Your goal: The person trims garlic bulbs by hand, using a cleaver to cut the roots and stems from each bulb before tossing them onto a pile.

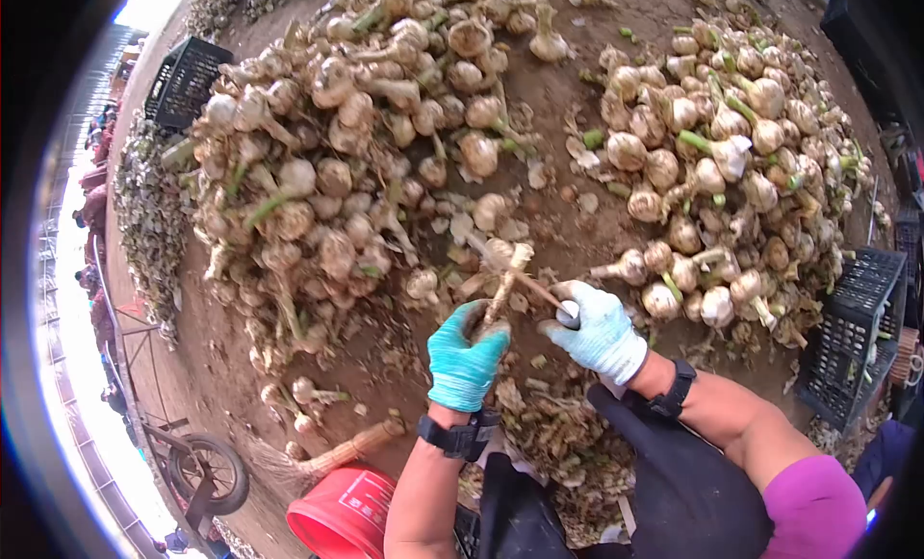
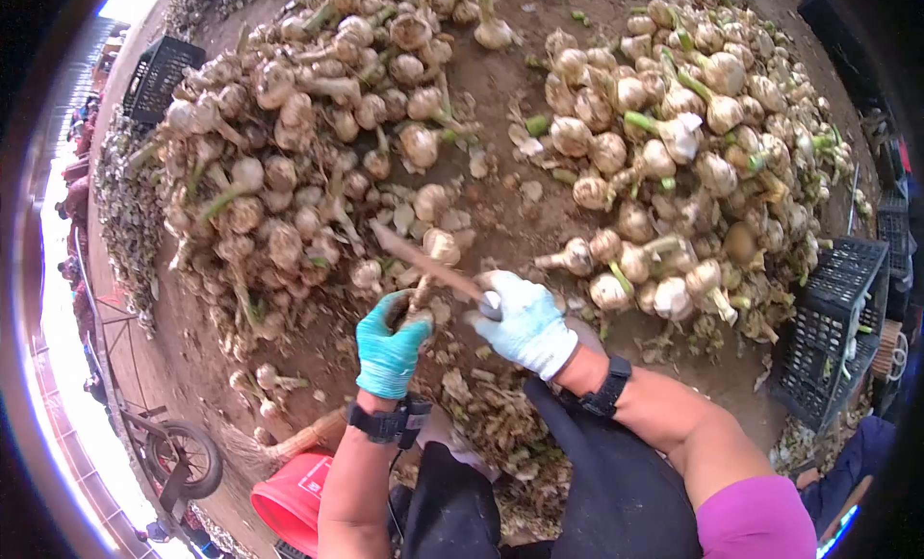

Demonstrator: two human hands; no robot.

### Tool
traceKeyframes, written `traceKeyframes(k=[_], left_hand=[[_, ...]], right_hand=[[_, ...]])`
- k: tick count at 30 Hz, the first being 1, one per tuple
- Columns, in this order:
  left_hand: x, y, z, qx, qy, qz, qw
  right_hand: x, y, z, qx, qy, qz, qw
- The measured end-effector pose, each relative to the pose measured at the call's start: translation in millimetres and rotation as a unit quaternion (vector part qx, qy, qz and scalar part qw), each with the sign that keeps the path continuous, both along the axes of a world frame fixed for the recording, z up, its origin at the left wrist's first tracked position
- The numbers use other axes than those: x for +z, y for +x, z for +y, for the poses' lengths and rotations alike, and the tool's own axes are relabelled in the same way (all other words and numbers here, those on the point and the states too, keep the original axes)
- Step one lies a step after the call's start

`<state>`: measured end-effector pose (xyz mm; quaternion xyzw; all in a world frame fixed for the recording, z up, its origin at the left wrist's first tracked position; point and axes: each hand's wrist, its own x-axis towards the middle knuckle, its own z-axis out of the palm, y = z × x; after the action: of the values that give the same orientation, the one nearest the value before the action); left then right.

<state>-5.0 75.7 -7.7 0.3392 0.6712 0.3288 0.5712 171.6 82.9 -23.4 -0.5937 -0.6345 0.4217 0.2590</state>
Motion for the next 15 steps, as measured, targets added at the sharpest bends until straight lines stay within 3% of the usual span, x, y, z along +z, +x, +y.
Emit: traceKeyframes(k=[3,5,6,7,9,11,13,15], left_hand=[[8.6,0.0,-22.9,0.042,0.027,-0.014,0.999],[7.7,-8.3,-37.9,0.0,0.104,0.01,0.994],[13.7,-9.6,-49.5,0.004,0.09,-0.007,0.996],[16.6,-13.9,-53.9,0.005,0.083,-0.002,0.997],[28.4,-20.1,-62.4,0.051,0.11,-0.04,0.992],[32.6,-23.3,-63.7,0.098,0.06,-0.041,0.992],[28.8,-25.7,-66.0,0.145,0.009,-0.046,0.988],[16.0,-26.1,-68.5,0.128,0.005,-0.046,0.991]], right_hand=[[6.1,1.1,-7.8,0.045,0.087,0.029,0.995],[13.4,3.2,-8.5,0.137,0.14,-0.004,0.981],[-8.6,4.4,-13.8,0.134,0.164,0.048,0.976],[-15.1,6.3,-14.3,0.142,0.111,0.025,0.983],[-21.3,12.1,-13.7,0.13,-0.108,-0.11,0.98],[-20.7,16.1,-21.2,0.056,-0.052,-0.014,0.997],[-12.7,7.9,-22.9,0.049,-0.081,0.031,0.995],[-1.8,-4.6,-20.8,0.109,0.026,0.037,0.993]])
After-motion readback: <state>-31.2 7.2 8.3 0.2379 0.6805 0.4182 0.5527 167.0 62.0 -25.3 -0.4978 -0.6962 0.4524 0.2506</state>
